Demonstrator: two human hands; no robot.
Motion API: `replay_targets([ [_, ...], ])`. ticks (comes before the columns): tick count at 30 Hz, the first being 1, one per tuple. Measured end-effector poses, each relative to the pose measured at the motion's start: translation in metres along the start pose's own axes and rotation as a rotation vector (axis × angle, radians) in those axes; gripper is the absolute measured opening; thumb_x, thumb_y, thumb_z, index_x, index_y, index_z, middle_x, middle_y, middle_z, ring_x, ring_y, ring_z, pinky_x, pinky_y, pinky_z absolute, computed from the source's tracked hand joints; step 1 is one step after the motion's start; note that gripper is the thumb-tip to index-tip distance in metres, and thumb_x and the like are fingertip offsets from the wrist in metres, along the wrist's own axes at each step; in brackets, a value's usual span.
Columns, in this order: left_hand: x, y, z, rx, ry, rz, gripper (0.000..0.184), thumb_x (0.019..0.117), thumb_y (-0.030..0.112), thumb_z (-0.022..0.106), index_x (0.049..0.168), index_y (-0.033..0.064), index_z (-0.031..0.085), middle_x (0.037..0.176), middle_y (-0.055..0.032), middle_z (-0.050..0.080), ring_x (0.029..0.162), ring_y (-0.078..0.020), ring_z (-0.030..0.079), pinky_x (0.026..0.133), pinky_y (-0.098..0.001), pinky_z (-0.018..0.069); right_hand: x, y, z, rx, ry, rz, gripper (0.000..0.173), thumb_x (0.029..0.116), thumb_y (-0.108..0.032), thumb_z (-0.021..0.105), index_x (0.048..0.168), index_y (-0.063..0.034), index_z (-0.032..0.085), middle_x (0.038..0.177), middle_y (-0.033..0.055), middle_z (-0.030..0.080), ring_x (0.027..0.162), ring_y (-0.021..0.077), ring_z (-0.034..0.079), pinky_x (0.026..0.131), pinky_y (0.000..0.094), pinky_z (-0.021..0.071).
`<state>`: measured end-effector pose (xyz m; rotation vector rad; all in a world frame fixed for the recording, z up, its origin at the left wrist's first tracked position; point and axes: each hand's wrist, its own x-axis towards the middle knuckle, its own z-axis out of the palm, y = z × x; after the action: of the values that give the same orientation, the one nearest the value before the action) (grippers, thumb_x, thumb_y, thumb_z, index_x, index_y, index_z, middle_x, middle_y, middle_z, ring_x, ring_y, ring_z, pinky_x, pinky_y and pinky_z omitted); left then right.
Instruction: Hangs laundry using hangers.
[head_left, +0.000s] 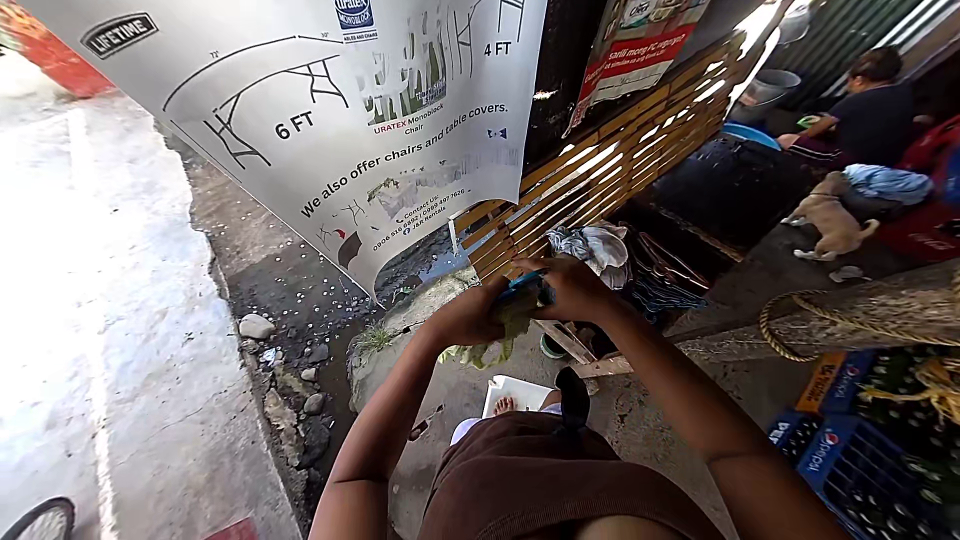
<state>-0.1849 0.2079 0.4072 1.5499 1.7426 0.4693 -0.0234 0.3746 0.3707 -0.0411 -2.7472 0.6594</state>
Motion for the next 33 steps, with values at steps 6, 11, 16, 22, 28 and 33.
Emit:
replay_targets([
  [6,-0.001,0.000,-0.003,0.313,0.293,-0.014,0.056,0.0770,0.017,0.085,0.126,0.0062,0.061,0.122,-0.0171,0.066,0.115,-0.0376,0.063,0.094,-0.0617,0.0498,-0.014,-0.002,0.028,0.560,-0.099,0.331,0.036,0.0931,-0.012,0.066,0.124,0.0075,0.064,0.105,0.0201,0.072,0.097,0.0210,0.070,0.092,0.0412,0.0555],
  [11,0.001,-0.028,0.035,0.297,1.198,0.308,0.053,0.0737,0.026,0.087,0.116,0.0018,0.065,0.132,-0.0290,0.057,0.129,-0.0501,0.049,0.106,-0.0661,0.0370,-0.005,-0.035,0.005,0.842,0.222,0.479,0.015,0.0978,-0.005,0.059,0.110,0.0030,0.063,0.088,-0.0005,0.068,0.079,-0.0017,0.064,0.077,0.0199,0.0556],
  [16,0.021,-0.029,0.124,-0.034,1.069,0.564,0.066,0.0837,0.055,0.079,0.118,0.0048,0.053,0.115,-0.0168,0.060,0.108,-0.0194,0.062,0.094,-0.0301,0.0525,0.013,-0.058,-0.006,0.953,0.420,0.461,0.018,0.0981,-0.010,0.058,0.114,-0.0021,0.061,0.088,-0.0014,0.069,0.078,0.0021,0.067,0.074,0.0233,0.0583],
  [22,0.015,-0.016,0.093,-0.227,0.857,0.186,0.040,0.0850,0.002,0.069,0.122,-0.0105,0.061,0.085,-0.0187,0.071,0.067,-0.0214,0.068,0.066,-0.0392,0.0573,0.017,-0.037,-0.019,0.810,0.522,0.498,0.023,0.0992,-0.010,0.059,0.117,0.0033,0.060,0.094,0.0040,0.068,0.083,0.0037,0.066,0.077,0.0249,0.0576],
  [28,-0.019,-0.026,0.005,-0.638,0.849,0.277,0.005,0.0997,0.008,0.059,0.099,0.0064,0.064,0.079,0.0064,0.067,0.066,-0.0002,0.062,0.065,-0.0206,0.0555,0.002,0.007,-0.038,0.701,0.414,0.600,0.021,0.1001,-0.013,0.063,0.114,0.0031,0.061,0.084,0.0018,0.063,0.062,-0.0009,0.053,0.057,0.0171,0.0452],
  [33,-0.031,0.021,-0.048,-0.884,0.476,0.589,0.031,0.1048,0.007,0.045,0.131,0.0227,0.053,0.115,0.0021,0.073,0.067,-0.0021,0.065,0.059,-0.0164,0.0549,0.004,0.008,-0.031,0.744,0.280,0.739,0.026,0.1069,-0.026,0.055,0.110,-0.0010,0.061,0.075,-0.0002,0.057,0.052,0.0001,0.039,0.048,0.0182,0.0340],
])
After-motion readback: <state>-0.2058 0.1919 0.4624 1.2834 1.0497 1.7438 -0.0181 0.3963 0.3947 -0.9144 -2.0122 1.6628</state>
